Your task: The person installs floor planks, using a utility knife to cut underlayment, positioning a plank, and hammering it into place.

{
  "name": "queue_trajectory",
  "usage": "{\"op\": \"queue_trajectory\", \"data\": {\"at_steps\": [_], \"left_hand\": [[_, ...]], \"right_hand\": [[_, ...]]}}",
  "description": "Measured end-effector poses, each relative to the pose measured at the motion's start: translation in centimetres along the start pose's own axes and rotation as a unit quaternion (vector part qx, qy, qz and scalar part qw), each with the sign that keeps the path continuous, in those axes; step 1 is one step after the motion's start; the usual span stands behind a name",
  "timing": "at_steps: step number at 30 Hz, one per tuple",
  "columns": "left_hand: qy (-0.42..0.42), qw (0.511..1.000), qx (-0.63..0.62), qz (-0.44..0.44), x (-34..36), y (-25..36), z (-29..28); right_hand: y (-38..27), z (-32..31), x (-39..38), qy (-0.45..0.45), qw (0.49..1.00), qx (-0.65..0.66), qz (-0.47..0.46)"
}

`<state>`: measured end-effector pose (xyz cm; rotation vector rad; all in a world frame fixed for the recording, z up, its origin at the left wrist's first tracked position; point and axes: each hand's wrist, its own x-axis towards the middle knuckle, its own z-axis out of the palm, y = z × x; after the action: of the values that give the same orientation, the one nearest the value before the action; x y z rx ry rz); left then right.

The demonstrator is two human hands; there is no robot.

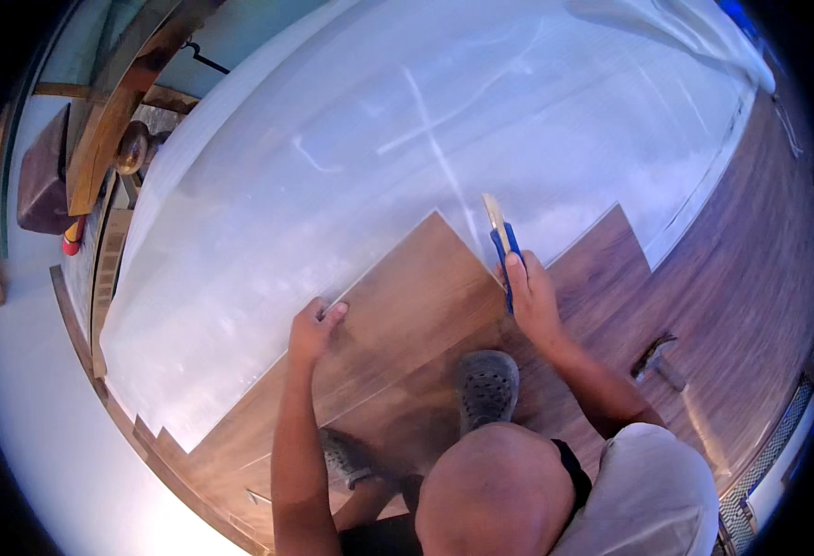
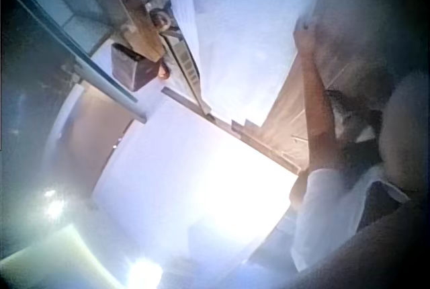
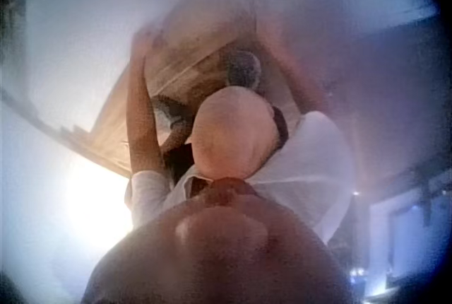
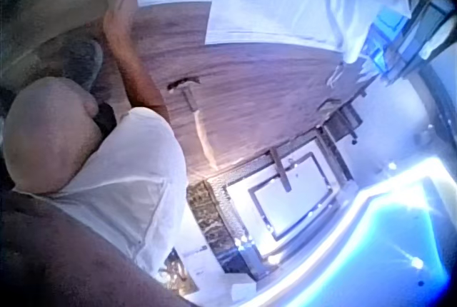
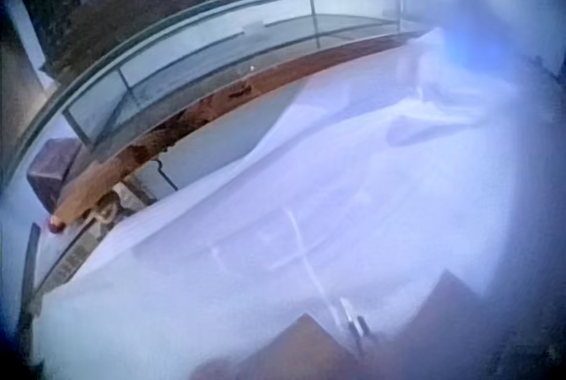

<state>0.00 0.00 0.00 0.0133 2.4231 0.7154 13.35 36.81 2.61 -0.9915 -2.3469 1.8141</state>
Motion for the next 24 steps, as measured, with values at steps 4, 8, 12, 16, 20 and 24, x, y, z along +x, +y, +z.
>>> {"op": "queue_trajectory", "data": {"at_steps": [4, 8, 12, 16, 20, 24], "left_hand": [[-0.028, 0.997, -0.062, -0.018, -0.4, -2.7, 0.6], [0.072, 0.995, -0.058, 0.043, 5.1, -1.5, -4.1], [0.079, 0.995, -0.044, 0.028, 9.7, -2.6, -5.9], [0.1, 0.988, -0.096, 0.069, 12.0, -6.0, -4.9], [0.071, 0.996, -0.04, 0.03, 11.6, -4.4, -5.4], [0.072, 0.996, 0.019, 0.052, 9.4, -1.1, -6.2]], "right_hand": [[0.2, -1.1, 0.2, -0.01, 1.0, -0.02, -0.021], [0.6, 1.8, 4.7, 0.024, 0.999, 0.036, -0.025], [2.0, 2.3, 3.3, -0.023, 0.99, -0.135, 0.015], [2.3, 3.5, 1.7, -0.012, 0.991, -0.128, 0.03], [2.7, 3.3, 2.7, 0.023, 0.992, -0.124, 0.005], [3.9, 2.9, 4.2, 0.058, 0.981, -0.164, -0.088]]}}
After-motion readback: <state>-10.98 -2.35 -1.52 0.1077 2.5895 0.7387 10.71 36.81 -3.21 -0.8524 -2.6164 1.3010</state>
